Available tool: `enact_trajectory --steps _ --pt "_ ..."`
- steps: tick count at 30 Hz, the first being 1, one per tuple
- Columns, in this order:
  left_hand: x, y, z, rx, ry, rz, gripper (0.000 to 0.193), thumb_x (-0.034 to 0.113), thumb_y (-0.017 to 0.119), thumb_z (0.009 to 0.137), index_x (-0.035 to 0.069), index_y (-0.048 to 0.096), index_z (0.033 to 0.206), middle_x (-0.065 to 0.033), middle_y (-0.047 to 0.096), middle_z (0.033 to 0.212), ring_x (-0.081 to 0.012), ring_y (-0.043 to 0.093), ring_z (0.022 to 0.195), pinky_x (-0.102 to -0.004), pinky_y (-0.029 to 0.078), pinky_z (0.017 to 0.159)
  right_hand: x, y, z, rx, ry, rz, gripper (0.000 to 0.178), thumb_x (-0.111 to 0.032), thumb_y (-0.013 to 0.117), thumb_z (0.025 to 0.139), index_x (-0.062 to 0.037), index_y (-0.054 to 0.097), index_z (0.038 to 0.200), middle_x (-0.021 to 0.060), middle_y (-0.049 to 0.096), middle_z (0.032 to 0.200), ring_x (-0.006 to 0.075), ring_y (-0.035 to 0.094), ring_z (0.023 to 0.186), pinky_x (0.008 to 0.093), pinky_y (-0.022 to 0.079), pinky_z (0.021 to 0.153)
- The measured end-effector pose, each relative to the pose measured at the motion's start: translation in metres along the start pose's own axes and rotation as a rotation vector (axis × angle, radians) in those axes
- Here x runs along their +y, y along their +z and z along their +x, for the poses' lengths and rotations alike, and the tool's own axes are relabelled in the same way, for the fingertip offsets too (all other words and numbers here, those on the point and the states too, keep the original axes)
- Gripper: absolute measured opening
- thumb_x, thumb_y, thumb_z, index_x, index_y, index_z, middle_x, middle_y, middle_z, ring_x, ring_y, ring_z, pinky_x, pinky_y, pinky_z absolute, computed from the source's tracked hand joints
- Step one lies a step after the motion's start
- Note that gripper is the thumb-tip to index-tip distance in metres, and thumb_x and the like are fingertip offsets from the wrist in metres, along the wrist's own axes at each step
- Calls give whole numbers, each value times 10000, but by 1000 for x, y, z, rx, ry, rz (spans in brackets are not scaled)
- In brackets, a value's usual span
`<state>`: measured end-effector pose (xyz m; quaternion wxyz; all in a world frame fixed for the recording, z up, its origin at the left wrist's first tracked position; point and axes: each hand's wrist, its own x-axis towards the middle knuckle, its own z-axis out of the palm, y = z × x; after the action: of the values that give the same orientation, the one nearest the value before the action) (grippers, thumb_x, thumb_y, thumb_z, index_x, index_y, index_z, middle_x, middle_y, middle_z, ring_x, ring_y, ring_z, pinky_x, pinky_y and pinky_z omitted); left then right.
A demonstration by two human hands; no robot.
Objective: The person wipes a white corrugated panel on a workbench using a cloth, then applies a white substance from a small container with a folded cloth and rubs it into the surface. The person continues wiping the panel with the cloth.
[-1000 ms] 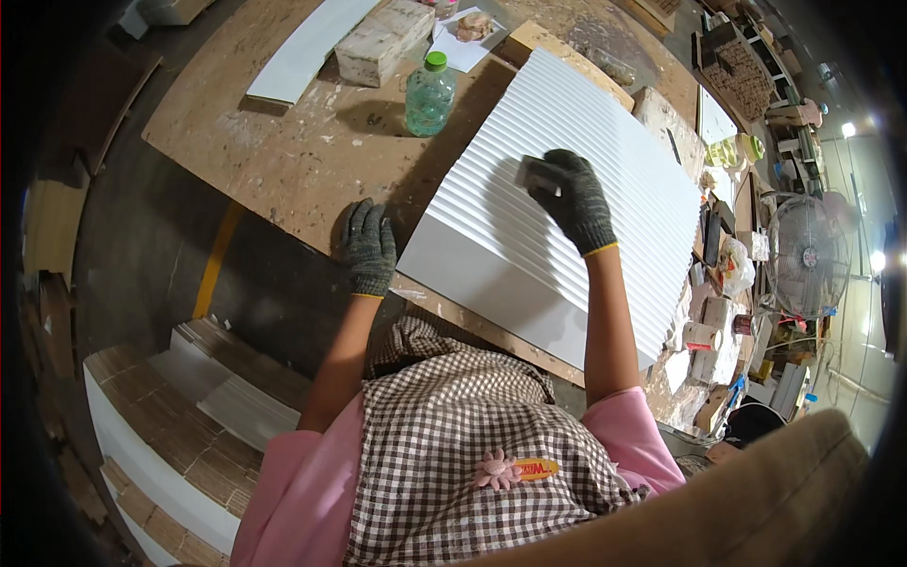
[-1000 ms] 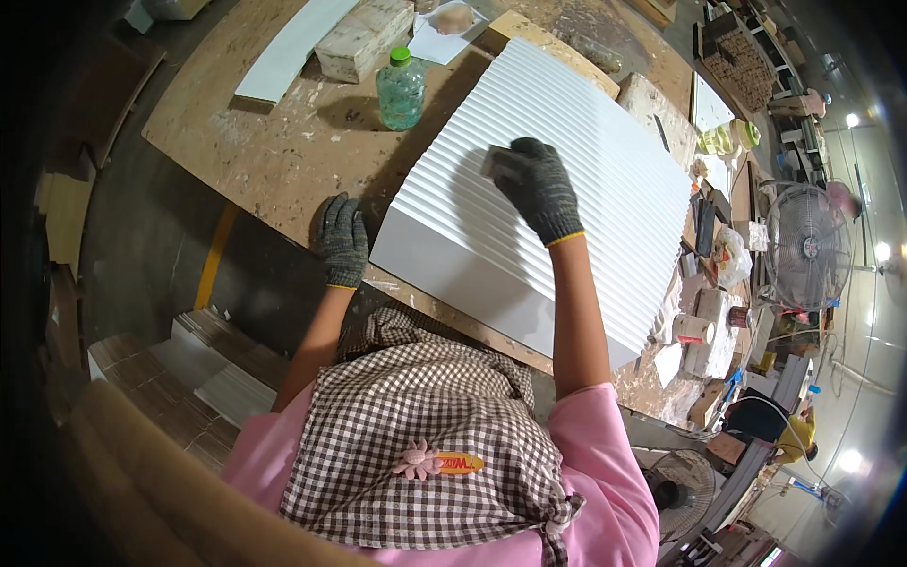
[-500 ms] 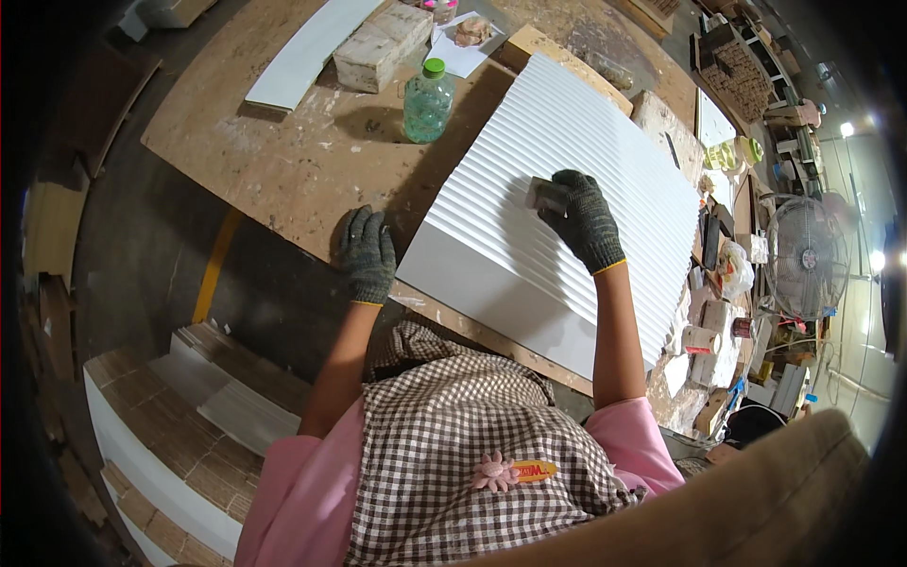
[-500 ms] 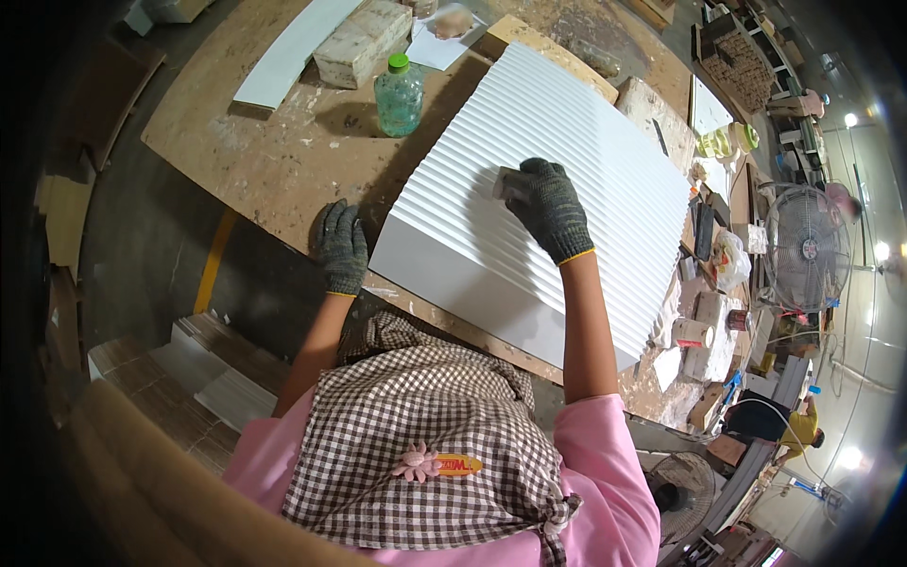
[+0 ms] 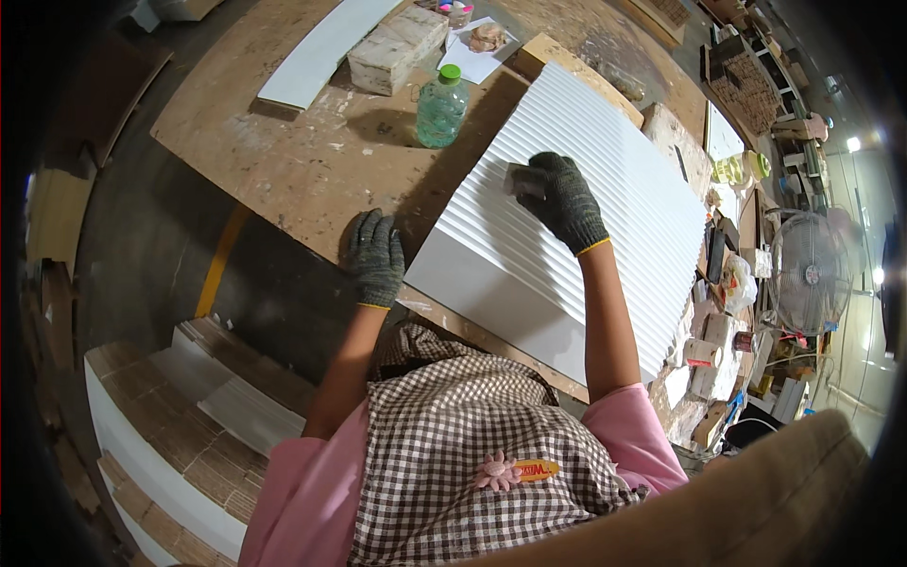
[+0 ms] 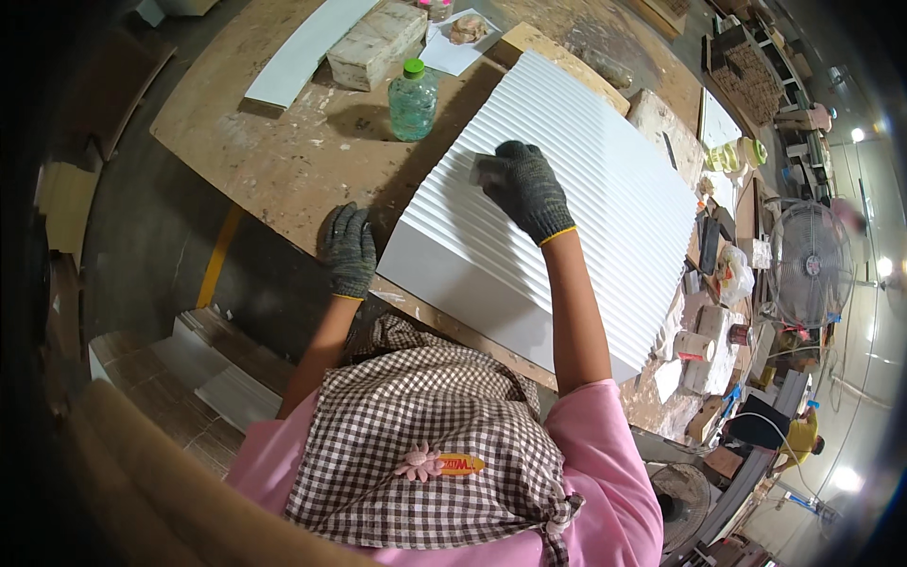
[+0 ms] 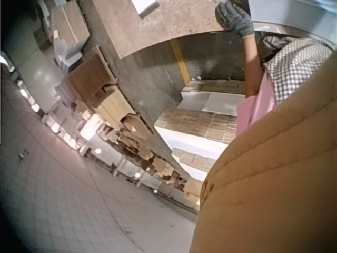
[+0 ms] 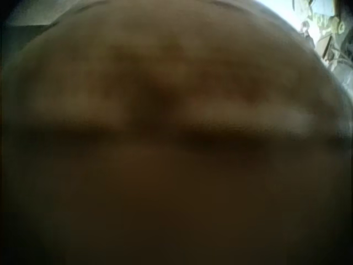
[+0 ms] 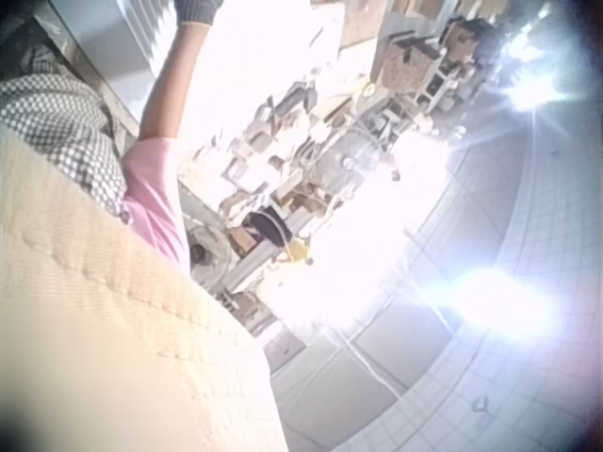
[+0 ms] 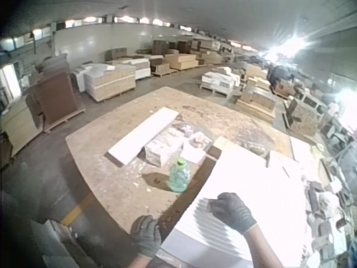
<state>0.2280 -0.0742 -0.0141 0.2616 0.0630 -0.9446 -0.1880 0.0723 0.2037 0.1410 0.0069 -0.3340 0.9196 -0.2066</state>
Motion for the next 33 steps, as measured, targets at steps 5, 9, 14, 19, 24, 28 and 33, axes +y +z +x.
enact_trajectory --steps 5,9,14,19,24,28,33 --pt "-1 0 -1 2 -23 -34 254 201 597 944 49 674 1134 -145 622 1284 -348 534 1256 -470 435 1063 -12 -11 4 3 -56 -84 231 -132 710 767 -160 724 996 150 640 1047 365 597 991 468 513 870" --pt "-1 2 -1 -19 -31 -27 251 197 592 949 50 674 1136 -143 622 1285 -348 537 1254 -465 433 1069 -24 11 21 110 -173 20 267 -142 708 774 -154 717 1041 145 633 1036 378 591 971 473 509 867" --pt "-2 2 -2 9 -1 -27 251 189 590 952 49 673 1142 -152 620 1283 -350 541 1248 -459 435 1073 -22 3 19 -74 -112 -142 264 -103 718 741 -118 719 1005 133 636 942 367 595 937 469 506 843" --pt "-5 9 -5 25 -34 -58 245 179 600 940 53 676 1136 -142 628 1274 -339 546 1242 -456 430 1077 -31 1 23 65 -159 -37 270 -107 725 748 -121 719 1018 144 638 1003 377 595 959 470 509 874" --pt "-2 3 -1 7 -38 -60 240 165 595 942 65 676 1144 -126 634 1276 -325 546 1248 -447 416 1093 -23 8 21 -31 -116 -48 266 -137 704 770 -165 718 1034 136 625 1018 365 589 990 466 510 881" --pt "0 1 -1 14 -32 -29 243 171 595 943 61 675 1143 -125 633 1280 -325 547 1251 -449 415 1096 -10 -6 13 -144 -106 -209 216 -147 690 772 -178 714 984 122 627 968 361 597 954 475 515 850" --pt "-6 12 -5 35 -18 -52 243 174 601 938 46 678 1130 -139 633 1275 -329 549 1247 -450 418 1092 -33 11 37 42 -162 -84 292 -160 706 783 -156 719 1075 151 642 1087 372 592 1019 467 511 896"
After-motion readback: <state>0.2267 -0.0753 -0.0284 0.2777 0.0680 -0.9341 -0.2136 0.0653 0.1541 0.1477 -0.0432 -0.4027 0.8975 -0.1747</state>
